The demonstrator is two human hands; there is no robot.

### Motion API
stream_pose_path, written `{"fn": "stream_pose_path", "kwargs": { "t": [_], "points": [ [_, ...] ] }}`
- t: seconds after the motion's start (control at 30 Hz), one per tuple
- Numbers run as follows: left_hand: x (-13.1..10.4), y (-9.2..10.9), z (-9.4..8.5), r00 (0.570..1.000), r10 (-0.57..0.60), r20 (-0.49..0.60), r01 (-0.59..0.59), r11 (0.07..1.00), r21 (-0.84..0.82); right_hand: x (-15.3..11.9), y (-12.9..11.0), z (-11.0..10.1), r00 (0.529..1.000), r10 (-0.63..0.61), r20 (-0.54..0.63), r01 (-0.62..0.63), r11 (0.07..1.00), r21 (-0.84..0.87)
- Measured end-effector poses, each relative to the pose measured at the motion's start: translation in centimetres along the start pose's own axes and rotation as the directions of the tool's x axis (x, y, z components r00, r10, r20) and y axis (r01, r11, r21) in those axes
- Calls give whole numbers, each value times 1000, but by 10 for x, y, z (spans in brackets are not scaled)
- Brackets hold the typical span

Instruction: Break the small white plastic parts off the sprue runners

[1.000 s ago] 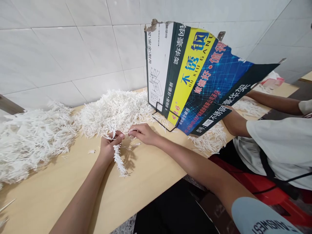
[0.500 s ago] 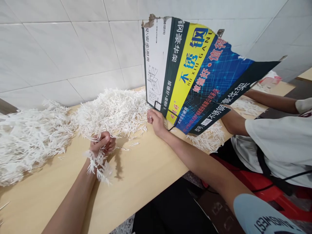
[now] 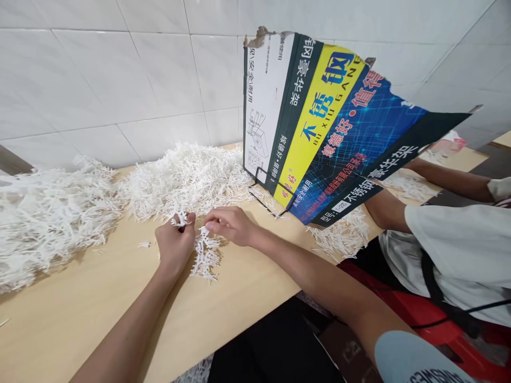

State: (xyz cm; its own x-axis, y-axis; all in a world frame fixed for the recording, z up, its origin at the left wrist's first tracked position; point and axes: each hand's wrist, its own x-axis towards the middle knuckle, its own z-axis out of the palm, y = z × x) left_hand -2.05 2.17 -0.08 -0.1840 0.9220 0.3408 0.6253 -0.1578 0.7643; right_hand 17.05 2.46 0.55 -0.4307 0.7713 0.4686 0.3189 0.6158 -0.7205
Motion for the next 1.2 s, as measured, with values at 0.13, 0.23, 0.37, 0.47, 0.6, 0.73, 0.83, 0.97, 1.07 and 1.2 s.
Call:
{"fn": "stream_pose_path", "kwargs": {
  "t": [0.13, 0.23, 0.37, 0.47, 0.6, 0.73, 0.83, 0.97, 1.07, 1.2],
  "points": [
    [3, -4, 2, 1000, 9, 30, -10, 1000, 17, 4, 10, 8, 999, 39, 12, -39, 997, 59],
    [6, -7, 3, 998, 46, 42, -48, 998, 27, 7, 19, 6, 959, 205, -197, -159, 961, 227],
    [7, -6, 5, 996, 74, 47, -77, 994, 78, 6, 20, 0, 891, 282, -355, -183, 940, 288],
    [5, -4, 6, 991, 119, 65, -124, 989, 84, 4, 16, 0, 869, 248, -429, -166, 962, 218],
    [0, -1, 8, 976, 182, 116, -189, 980, 57, 4, 15, -1, 832, 275, -482, -168, 952, 254],
    [-4, 1, 6, 971, 194, 142, -196, 981, 2, 8, 20, -4, 834, 322, -448, -155, 916, 369],
    [-6, 1, 2, 912, 303, 275, -285, 953, -106, 11, 26, -9, 843, 364, -396, -159, 873, 461],
    [-4, -2, 0, 836, 398, 377, -367, 917, -155, 10, 29, -13, 840, 377, -390, -163, 861, 482],
    [-1, -5, 1, 833, 403, 379, -354, 915, -194, 11, 30, -6, 822, 359, -442, -138, 879, 457],
    [-2, -6, -1, 829, 434, 354, -359, 897, -258, 17, 38, -3, 717, 415, -560, -78, 846, 527]
  ]
}}
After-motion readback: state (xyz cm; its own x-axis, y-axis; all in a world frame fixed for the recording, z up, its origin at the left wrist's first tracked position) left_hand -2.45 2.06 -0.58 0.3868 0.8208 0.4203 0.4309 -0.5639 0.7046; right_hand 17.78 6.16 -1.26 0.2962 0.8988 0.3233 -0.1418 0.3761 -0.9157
